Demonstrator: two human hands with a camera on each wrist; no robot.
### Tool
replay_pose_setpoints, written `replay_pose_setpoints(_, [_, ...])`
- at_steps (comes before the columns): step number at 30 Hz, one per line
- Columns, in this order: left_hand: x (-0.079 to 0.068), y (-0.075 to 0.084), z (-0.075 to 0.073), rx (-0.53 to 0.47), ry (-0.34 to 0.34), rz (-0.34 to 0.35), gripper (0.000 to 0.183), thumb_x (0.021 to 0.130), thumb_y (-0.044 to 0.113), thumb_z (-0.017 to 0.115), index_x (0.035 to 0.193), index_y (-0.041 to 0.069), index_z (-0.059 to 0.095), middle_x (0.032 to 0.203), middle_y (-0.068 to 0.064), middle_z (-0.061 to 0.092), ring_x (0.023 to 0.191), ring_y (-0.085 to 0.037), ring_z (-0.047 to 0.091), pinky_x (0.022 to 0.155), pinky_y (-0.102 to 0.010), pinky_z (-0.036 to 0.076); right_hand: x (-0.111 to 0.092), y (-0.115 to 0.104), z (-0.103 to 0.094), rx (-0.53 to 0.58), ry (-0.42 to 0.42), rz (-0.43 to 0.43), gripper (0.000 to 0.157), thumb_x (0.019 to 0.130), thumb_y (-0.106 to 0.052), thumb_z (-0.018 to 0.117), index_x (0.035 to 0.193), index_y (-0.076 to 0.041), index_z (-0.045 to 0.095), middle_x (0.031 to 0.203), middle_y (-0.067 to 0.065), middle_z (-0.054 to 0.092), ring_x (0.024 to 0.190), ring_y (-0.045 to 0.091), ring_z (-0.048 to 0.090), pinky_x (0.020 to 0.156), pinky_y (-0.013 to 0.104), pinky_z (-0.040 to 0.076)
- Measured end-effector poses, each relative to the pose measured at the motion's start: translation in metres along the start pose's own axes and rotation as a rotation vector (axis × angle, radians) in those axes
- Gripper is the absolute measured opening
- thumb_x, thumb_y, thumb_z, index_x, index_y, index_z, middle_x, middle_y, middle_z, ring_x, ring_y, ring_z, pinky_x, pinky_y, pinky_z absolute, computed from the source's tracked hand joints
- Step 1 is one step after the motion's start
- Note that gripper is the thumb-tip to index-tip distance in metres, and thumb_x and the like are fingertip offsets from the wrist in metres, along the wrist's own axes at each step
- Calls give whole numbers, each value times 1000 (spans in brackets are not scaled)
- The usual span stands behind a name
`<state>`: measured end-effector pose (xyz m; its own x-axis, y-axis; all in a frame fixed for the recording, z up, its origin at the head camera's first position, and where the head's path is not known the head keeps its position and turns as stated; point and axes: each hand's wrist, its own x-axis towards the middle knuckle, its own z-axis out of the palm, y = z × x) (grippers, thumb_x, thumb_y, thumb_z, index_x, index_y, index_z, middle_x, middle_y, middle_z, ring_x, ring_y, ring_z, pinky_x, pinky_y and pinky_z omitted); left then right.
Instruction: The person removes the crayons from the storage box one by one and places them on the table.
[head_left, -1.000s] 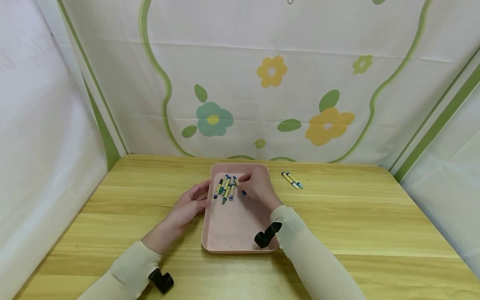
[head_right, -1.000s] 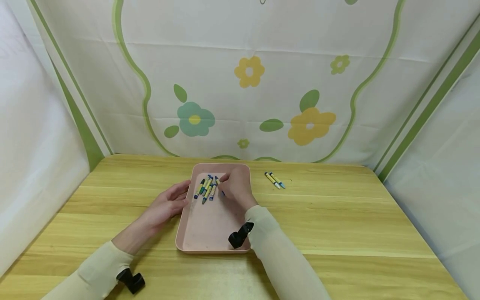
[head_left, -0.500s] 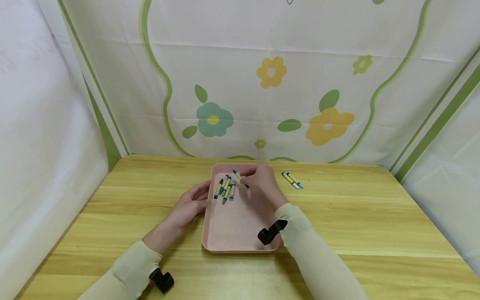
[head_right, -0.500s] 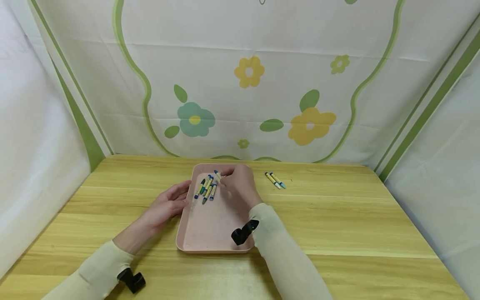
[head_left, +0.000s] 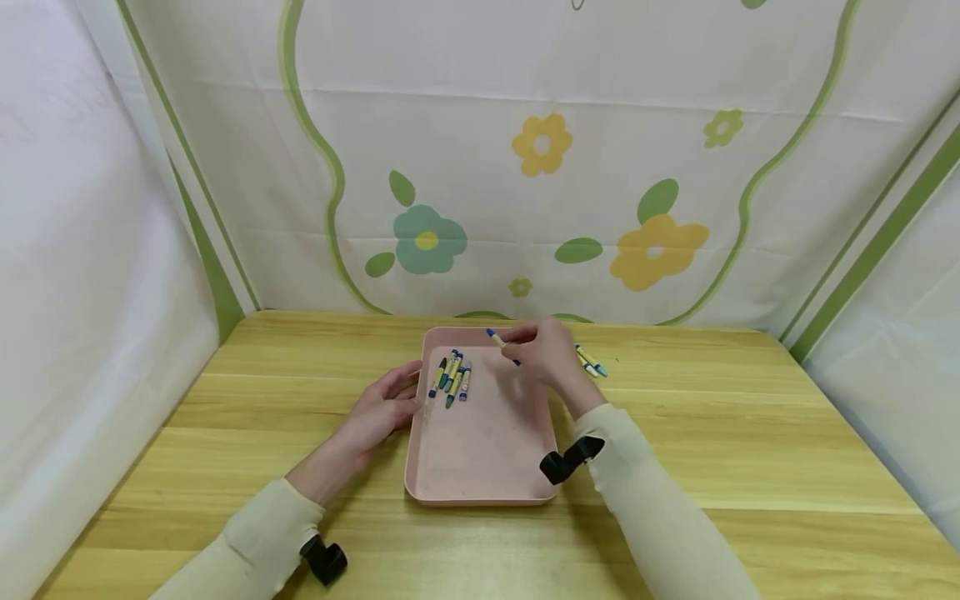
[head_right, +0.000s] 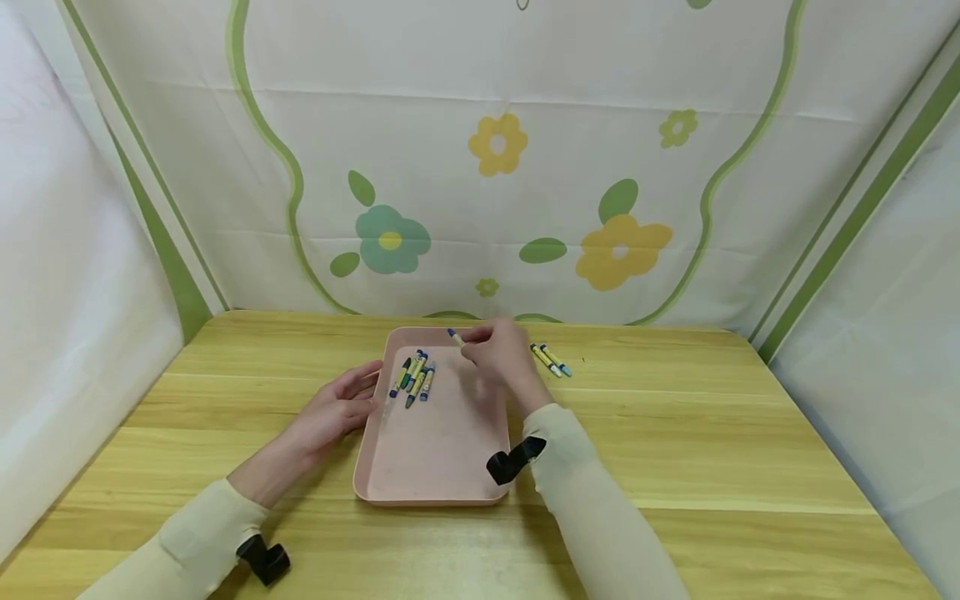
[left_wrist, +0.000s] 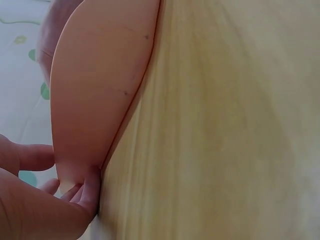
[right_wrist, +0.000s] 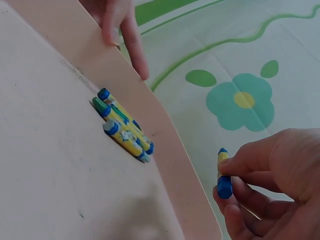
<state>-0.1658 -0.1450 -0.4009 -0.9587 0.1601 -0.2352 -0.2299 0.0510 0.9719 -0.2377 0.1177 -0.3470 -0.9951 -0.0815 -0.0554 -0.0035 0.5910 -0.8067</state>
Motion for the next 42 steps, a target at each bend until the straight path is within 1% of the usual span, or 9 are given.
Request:
replay_pose_setpoints(3, [0, 0, 1, -3, 2, 0, 67, 106, 3, 53, 168, 12, 30, 174, -17, 31, 160, -37, 34, 127, -55, 36, 1, 6, -10, -3, 12, -2, 21, 94, -19, 78, 115, -19, 84, 120, 8, 79, 96, 23, 75, 73, 30, 59])
replay_pose_setpoints(7, [0, 0, 2, -2, 4, 0, 66, 106, 3, 54, 167, 12, 31, 173, -18, 32, 160, -37, 35, 126, -54, 37, 0, 14, -22, 16, 26, -4, 21, 96, -19, 77, 116, -17, 83, 124, 10, 77, 103, 26, 74, 77, 31, 59])
replay_pose_setpoints(11, [-1, 0, 3, 4, -6, 11, 66, 106, 4, 53, 167, 11, 31, 173, -19, 32, 159, -38, 35, 126, -55, 38, -2, 22, -32, 17, 50, -11, 23, 96, -21, 77, 117, -15, 83, 125, 11, 77, 106, 28, 72, 78, 31, 56])
replay_pose_setpoints(17, [-2, 1, 3, 12, -2, 18, 65, 106, 3, 53, 167, 11, 31, 172, -20, 33, 159, -39, 36, 125, -56, 38, -3, 34, -45, 22, 71, -13, 24, 97, -20, 75, 119, -13, 82, 123, 13, 78, 101, 26, 70, 75, 29, 54])
replay_pose_setpoints(23, [-1, 1, 3, 20, 11, 2, 64, 107, 3, 52, 167, 12, 32, 173, -18, 33, 159, -37, 36, 125, -55, 39, -5, 42, -55, 32, 106, -16, 25, 96, -18, 76, 119, -10, 82, 118, 14, 79, 89, 19, 68, 72, 27, 53])
replay_pose_setpoints(26, [0, 0, 2, 12, 16, -1, 65, 106, 3, 52, 167, 13, 32, 173, -17, 33, 159, -37, 37, 125, -54, 39, -6, 46, -59, 38, 116, -20, 26, 96, -18, 76, 119, -9, 81, 116, 15, 80, 88, 17, 67, 70, 27, 53])
replay_pose_setpoints(31, [0, -1, 0, 16, 12, 9, 65, 106, 3, 52, 167, 13, 32, 173, -17, 33, 158, -37, 37, 125, -55, 39, -7, 53, -65, 42, 133, -32, 27, 96, -20, 76, 120, -9, 81, 118, 15, 80, 100, 19, 71, 75, 24, 54])
replay_pose_setpoints(36, [0, -1, 1, 16, 4, 10, 65, 106, 3, 54, 167, 13, 33, 172, -17, 34, 158, -36, 39, 124, -53, 41, -7, 61, -71, 32, 157, -34, 27, 97, -21, 75, 121, -10, 81, 120, 15, 80, 112, 26, 73, 79, 22, 54])
replay_pose_setpoints(42, [1, -1, 3, 16, -4, 13, 65, 106, 3, 54, 167, 12, 33, 171, -19, 36, 157, -37, 39, 123, -52, 42, -4, 74, -77, -1, 193, -26, 26, 98, -21, 74, 121, -9, 81, 121, 15, 80, 117, 27, 70, 82, 20, 52])
